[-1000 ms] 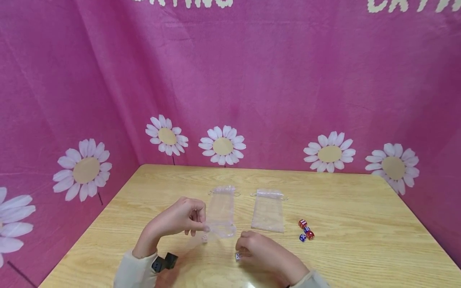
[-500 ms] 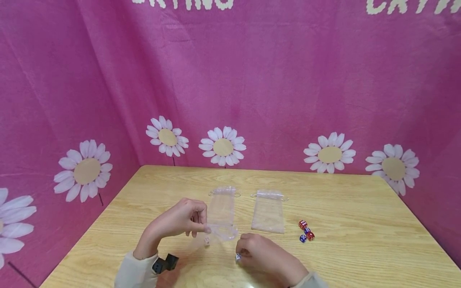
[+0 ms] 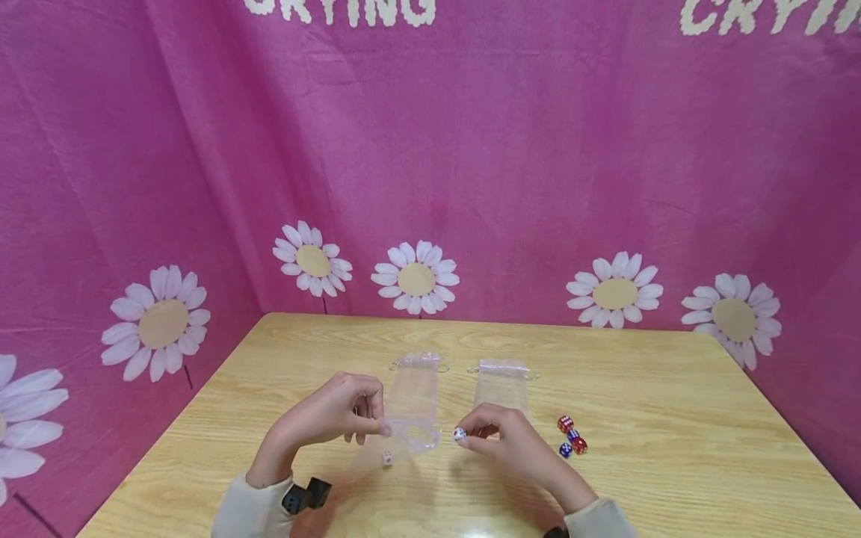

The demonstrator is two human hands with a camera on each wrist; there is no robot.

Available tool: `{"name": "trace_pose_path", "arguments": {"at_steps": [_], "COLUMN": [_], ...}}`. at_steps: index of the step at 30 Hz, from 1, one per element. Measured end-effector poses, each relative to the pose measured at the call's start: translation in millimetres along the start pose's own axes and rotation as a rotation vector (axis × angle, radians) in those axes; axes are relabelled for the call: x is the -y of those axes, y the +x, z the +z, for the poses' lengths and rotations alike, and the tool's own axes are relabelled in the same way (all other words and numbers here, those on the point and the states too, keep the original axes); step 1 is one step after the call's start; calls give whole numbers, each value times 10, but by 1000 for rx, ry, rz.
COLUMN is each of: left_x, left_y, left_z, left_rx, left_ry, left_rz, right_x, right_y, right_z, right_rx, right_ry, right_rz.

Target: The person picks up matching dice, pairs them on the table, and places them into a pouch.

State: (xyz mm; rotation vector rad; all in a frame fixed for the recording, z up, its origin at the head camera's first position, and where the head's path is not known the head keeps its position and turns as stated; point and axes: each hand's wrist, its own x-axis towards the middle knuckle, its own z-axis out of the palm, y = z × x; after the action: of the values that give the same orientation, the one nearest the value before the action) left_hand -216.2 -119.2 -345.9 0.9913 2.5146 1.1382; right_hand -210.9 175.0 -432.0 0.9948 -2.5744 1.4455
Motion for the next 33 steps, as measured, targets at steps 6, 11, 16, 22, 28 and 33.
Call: {"name": "trace_pose_path", "arguments": {"at_steps": [6,11,16,22,28,33], "left_x": [18,10,-11,-34,-64,-76], "left_y": [5,21,32,42,73,81], "left_z": [4,20,43,70,120,149], "left_rx": [-2,2,13,24,56,63], "left_ry": [-5,2,0,15,30,27], "left_rz": [12,-4,-20,-8,28,48], "right_x": [65,200,343,442,449,444], "right_y": [-2,-2,2,14,36,37], "right_z": [-43,-26,15,79,134,156], "right_rx": [-39,-93,-130,-203,-242,-243], "right_ry": [35,65,48,-80,-250,-318], "right_rz": [17,-43,-179,-330,-492,-526]}}
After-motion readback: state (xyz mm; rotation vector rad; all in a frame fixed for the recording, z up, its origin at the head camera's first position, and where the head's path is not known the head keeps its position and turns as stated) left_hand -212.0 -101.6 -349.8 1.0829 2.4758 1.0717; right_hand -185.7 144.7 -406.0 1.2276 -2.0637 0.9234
